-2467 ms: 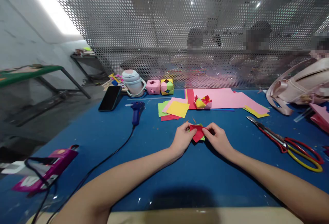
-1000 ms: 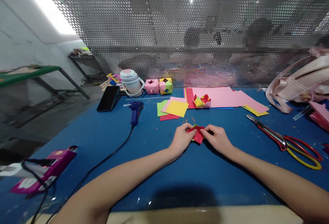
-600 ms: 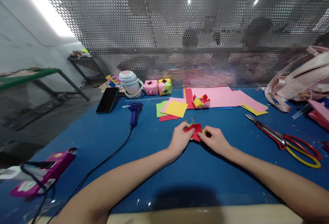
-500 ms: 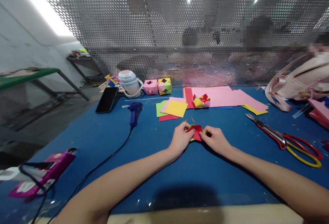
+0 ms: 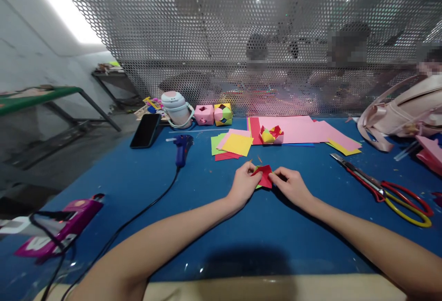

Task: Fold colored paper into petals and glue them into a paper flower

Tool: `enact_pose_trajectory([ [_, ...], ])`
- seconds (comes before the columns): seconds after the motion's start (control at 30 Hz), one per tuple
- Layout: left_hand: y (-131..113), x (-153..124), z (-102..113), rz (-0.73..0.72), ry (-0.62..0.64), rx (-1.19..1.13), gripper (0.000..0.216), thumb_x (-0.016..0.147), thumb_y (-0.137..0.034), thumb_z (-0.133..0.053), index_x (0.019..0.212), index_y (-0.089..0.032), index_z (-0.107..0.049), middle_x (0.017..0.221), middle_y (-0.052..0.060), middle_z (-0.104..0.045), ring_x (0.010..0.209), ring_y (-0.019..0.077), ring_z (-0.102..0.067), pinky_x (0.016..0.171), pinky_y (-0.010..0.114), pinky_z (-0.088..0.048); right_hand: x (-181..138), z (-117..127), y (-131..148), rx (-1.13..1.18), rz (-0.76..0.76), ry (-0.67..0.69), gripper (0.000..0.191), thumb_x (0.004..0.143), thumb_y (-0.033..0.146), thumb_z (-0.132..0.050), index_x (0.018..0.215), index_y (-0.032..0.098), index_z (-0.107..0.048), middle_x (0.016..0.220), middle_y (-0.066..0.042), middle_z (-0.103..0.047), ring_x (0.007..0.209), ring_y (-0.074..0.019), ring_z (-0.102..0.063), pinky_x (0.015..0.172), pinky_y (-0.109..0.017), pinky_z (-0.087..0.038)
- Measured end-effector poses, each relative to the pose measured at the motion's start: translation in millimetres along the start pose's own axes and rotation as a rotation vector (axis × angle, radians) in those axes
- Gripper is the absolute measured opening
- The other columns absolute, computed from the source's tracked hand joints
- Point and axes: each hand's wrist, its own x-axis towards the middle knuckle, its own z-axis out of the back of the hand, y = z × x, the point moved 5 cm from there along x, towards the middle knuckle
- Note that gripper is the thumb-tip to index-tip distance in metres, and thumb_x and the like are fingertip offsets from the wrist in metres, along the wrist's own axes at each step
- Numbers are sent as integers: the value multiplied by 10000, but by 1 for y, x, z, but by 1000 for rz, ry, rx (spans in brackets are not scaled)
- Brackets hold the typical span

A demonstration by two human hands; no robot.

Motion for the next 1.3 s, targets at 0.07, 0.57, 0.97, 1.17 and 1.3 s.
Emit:
enact_pose_trajectory([
  [0.07, 0, 0, 0, 8, 6, -14, 140, 624, -181, -550, 573, -162, -421, 527, -73, -423, 509, 70, -382, 518, 198, -309, 0, 1, -1, -6, -13, -19, 305, 840, 313, -463, 593, 159, -553, 535, 22, -512, 506, -96, -436, 501, -215, -335],
  [0.57, -2, -5, -12, -55, 216, 37, 82, 676, -218, -573, 666, -137, -559, 605, -45, -535, 567, 82, -476, 553, 202, -374, 3, 3, 4, 18, 91, -89, 131, 810, 234, -514, 745, 171, -610, 694, -15, -611, 636, -135, -547, 608, -242, -410],
  [0.97, 2, -10, -19, 204, 293, -355, 238, 745, -244, -558, 908, -96, -647, 777, 53, -670, 664, 139, -619, 659, 287, -523, 5, 10, -2, 16, -46, -165, 192, 801, 295, -507, 690, 162, -589, 638, -11, -601, 577, -128, -512, 566, -239, -397],
  [1.17, 3, -8, -19, 149, 263, -251, 273, 681, -182, -617, 943, -107, -621, 796, 53, -676, 697, 137, -615, 657, 257, -497, 3, 11, 0, 18, 2, -154, 197, 811, 297, -501, 680, 171, -576, 639, -13, -589, 588, -133, -514, 577, -247, -402],
  [1.3, 4, -6, -17, 96, 232, -162, 177, 684, -169, -588, 844, -112, -637, 726, 31, -664, 641, 124, -601, 612, 233, -477, 2, 8, 1, -6, 65, -154, 175, 817, 269, -499, 695, 173, -579, 652, -10, -577, 600, -131, -512, 584, -248, -397],
])
